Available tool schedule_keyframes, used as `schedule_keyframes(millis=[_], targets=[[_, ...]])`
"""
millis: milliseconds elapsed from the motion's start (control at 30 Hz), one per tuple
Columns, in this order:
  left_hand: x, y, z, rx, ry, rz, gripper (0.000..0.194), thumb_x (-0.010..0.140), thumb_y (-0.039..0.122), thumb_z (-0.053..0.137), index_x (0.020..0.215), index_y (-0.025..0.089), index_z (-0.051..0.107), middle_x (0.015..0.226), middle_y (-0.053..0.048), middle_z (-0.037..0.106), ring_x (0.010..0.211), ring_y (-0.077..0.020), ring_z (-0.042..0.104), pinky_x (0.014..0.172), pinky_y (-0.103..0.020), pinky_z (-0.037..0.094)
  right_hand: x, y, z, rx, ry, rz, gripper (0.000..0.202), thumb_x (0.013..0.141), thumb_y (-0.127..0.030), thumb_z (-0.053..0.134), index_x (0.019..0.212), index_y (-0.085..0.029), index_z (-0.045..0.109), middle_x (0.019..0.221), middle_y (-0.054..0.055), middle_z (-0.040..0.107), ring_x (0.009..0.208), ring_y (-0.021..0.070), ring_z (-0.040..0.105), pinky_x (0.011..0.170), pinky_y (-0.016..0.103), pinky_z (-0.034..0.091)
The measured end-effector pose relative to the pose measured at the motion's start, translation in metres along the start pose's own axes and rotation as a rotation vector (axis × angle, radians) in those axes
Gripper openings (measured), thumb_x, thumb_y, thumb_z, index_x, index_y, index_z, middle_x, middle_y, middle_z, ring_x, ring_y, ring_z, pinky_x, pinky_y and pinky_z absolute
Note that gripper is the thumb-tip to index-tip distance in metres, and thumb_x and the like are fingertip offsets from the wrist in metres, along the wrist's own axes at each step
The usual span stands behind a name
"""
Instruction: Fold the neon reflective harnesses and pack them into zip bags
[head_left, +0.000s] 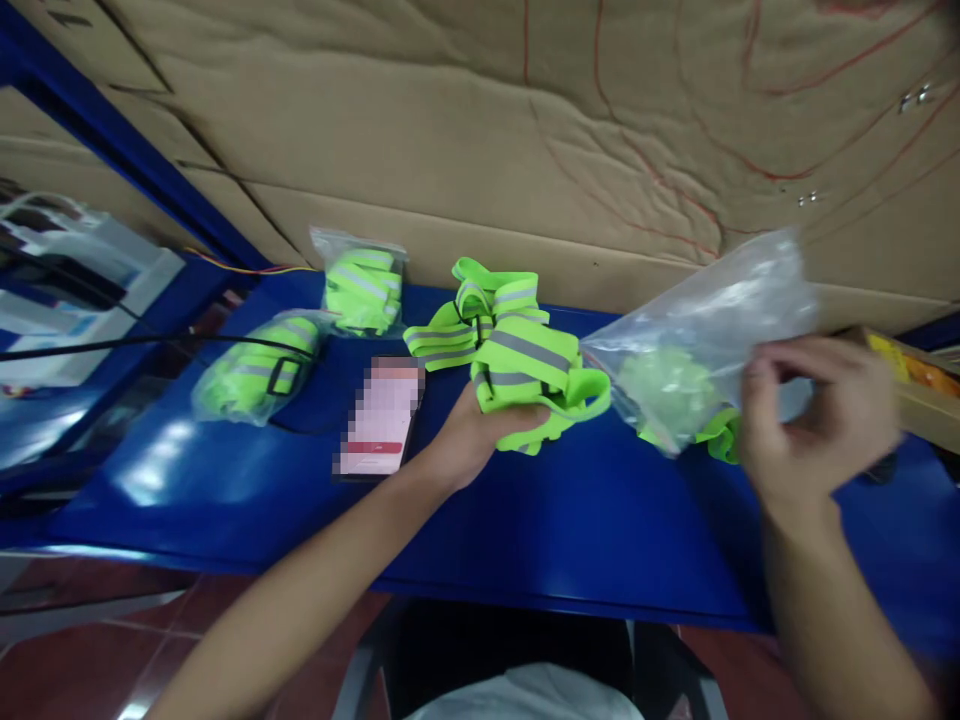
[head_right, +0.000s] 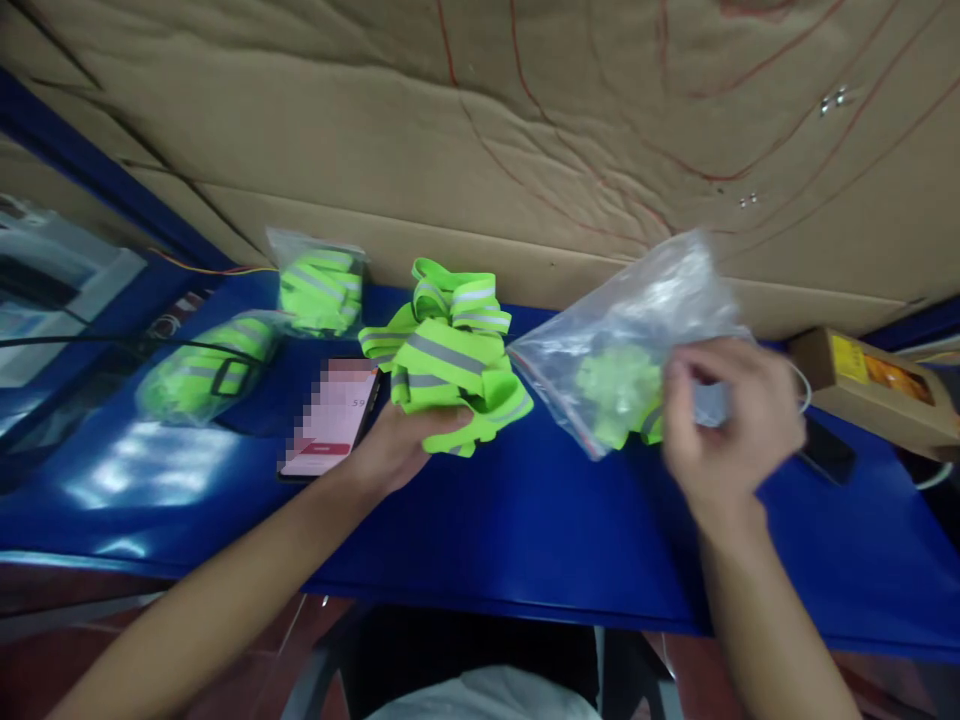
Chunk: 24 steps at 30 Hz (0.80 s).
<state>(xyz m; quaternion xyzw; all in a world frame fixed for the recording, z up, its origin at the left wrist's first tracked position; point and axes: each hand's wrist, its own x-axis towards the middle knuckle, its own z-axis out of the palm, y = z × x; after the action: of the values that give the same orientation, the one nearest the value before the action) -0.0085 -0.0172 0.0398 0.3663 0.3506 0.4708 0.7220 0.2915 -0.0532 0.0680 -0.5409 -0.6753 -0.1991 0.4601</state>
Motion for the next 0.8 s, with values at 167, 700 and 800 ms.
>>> schedule_keyframes(millis=[167, 700, 800], targets=[[0.014, 0.015, -0.013, -0.047, 0.024, -0.022, 0.04, 0.068, 0.023, 0.086, 0.107, 0.015, 0.078, 0.116, -0.009, 0.078, 0.096, -0.0259, 0.075, 0.078, -0.035, 0.062, -0.02, -0.022, 0.04, 0.159, -0.095, -0.027, 0.014, 0.091, -0.016, 0.071, 0.104, -0.021, 0.074, 0.103, 0.007, 0.072, 0.094, 0.0209, 0.071, 0.082, 0.036, 0.059], [0.012, -0.003, -0.008, 0.144, -0.047, -0.027, 0.052, 0.068, 0.025, 0.09, 0.117, 0.018, 0.076, 0.124, -0.008, 0.076, 0.113, -0.0267, 0.072, 0.093, -0.033, 0.058, -0.056, -0.06, 0.055, -0.107, -0.749, -0.111, 0.024, 0.102, -0.037, 0.058, 0.104, -0.015, 0.068, 0.092, 0.01, 0.072, 0.079, 0.027, 0.071, 0.064, 0.035, 0.05], [0.008, -0.001, -0.009, 0.245, -0.23, -0.184, 0.054, 0.068, 0.021, 0.089, 0.119, 0.016, 0.073, 0.118, -0.009, 0.077, 0.106, -0.0245, 0.072, 0.092, -0.033, 0.056, -0.053, -0.045, 0.057, -0.06, -0.744, -0.005, 0.016, 0.102, -0.025, 0.056, 0.1, -0.017, 0.069, 0.094, 0.009, 0.073, 0.08, 0.0254, 0.071, 0.063, 0.033, 0.047]])
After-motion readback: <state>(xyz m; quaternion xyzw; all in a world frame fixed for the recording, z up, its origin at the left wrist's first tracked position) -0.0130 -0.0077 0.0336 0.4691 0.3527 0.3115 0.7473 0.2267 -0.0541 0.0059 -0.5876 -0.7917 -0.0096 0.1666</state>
